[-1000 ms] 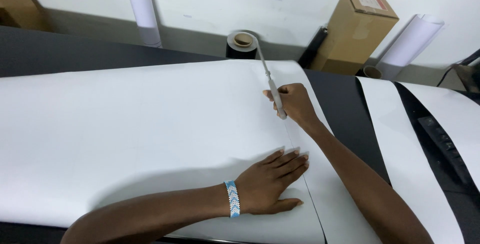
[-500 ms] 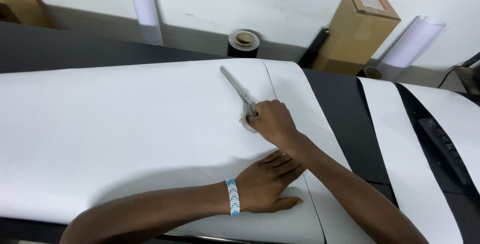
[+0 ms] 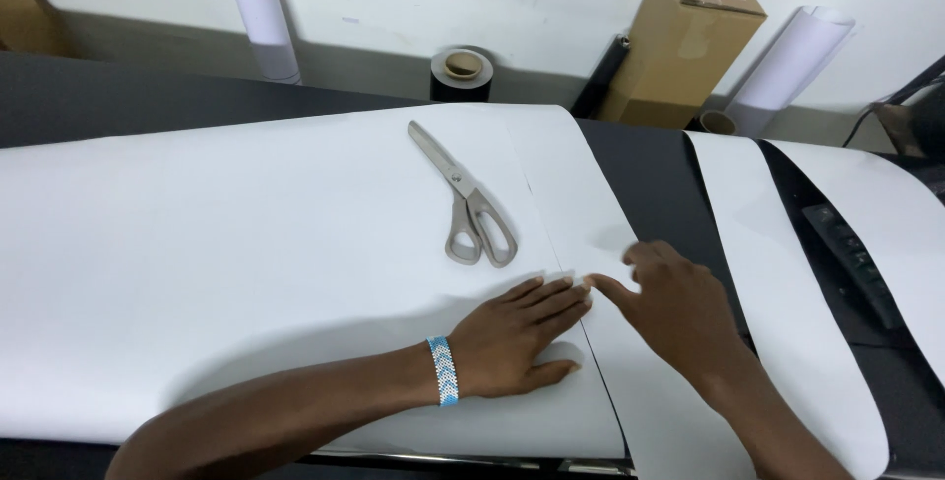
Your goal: Using scissors to cut a long strip of vinyl stickers from a large format printer roll.
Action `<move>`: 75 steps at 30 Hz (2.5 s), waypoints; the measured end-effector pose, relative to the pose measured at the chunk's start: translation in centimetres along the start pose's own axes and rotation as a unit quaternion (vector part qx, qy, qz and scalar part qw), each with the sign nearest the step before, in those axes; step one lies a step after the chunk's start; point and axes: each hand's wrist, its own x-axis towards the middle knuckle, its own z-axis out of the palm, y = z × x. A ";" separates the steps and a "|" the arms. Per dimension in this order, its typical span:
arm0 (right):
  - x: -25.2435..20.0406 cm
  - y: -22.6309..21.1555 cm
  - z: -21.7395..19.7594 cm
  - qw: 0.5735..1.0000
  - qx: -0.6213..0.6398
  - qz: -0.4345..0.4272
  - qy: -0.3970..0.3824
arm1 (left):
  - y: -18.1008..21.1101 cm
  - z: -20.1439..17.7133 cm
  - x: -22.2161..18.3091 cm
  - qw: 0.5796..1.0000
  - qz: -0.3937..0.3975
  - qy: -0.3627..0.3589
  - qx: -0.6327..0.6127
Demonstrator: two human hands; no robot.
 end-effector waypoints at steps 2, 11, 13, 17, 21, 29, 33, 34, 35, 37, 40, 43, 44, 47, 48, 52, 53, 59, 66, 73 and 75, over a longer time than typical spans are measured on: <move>-2.5 2.5 0.8 0.998 -0.039 0.048 -0.030 | 0.1 -0.2 0.2 1.000 -0.012 -0.018 -0.002; -7.2 6.0 4.9 0.993 0.020 0.112 -0.023 | -0.5 -0.1 1.7 0.998 0.014 0.024 0.053; -6.9 4.6 2.2 0.980 0.106 0.158 -0.063 | -0.6 -0.2 2.2 0.998 0.014 0.023 0.060; -7.0 3.2 -1.9 0.920 0.305 0.231 -0.085 | -0.5 -1.1 3.6 0.999 -0.003 0.003 0.047; -7.0 6.8 -3.5 0.889 0.388 0.238 0.042 | -0.4 -1.7 3.9 0.998 -0.048 -0.034 0.027; -1.4 18.9 -2.7 0.885 0.374 0.221 0.166 | -0.9 -1.1 4.2 0.997 -0.040 -0.053 0.042; 4.2 27.2 1.8 0.895 0.331 0.231 0.192 | -1.1 -1.1 4.2 0.996 -0.047 -0.068 0.044; 4.6 27.4 2.0 0.894 0.331 0.234 0.193 | -1.0 -1.3 4.2 0.996 -0.045 -0.069 0.044; 5.3 27.6 2.0 0.904 0.310 0.235 0.179 | -0.8 -1.4 4.3 0.995 -0.048 -0.074 0.045; 6.8 27.8 1.8 0.913 0.289 0.237 0.165 | -0.6 -1.7 4.3 0.995 -0.049 -0.079 0.046; 9.9 28.0 1.2 0.938 0.213 0.219 0.164 | -0.7 -1.9 4.4 0.994 -0.052 -0.084 0.040; 13.2 29.6 1.5 0.953 0.173 0.200 0.150 | -0.5 -1.8 4.3 0.994 -0.054 -0.085 0.038; 14.4 30.2 1.8 0.952 0.176 0.189 0.165 | -0.4 -1.8 4.3 0.994 -0.054 -0.088 0.038; 18.8 30.1 -0.3 0.962 0.153 0.134 0.182 | -0.6 -1.9 4.4 0.995 -0.058 -0.077 0.041; 19.6 30.0 -1.0 0.971 0.128 0.099 0.178 | -0.5 -1.7 4.3 0.995 -0.060 -0.073 0.037; 26.4 32.0 0.7 0.968 0.142 0.091 0.184 | -0.9 -1.3 4.3 0.996 -0.060 -0.065 0.033; 27.8 32.1 1.2 0.974 0.099 0.090 0.183 | -0.9 -1.2 4.2 0.996 -0.059 -0.065 0.031; 33.9 32.7 6.0 0.972 0.073 0.127 0.183 | -0.4 -1.7 4.4 0.995 -0.068 -0.065 0.018; 32.4 29.0 7.6 0.962 0.051 0.192 0.189 | -1.8 0.9 3.6 0.997 -0.049 -0.017 0.056; 34.3 30.4 9.1 0.965 0.083 0.133 0.212 | -1.5 0.3 3.8 0.997 -0.050 -0.015 0.057; 33.2 29.0 8.3 0.978 0.041 0.119 0.164 | -1.5 0.3 3.6 0.997 -0.049 -0.019 0.053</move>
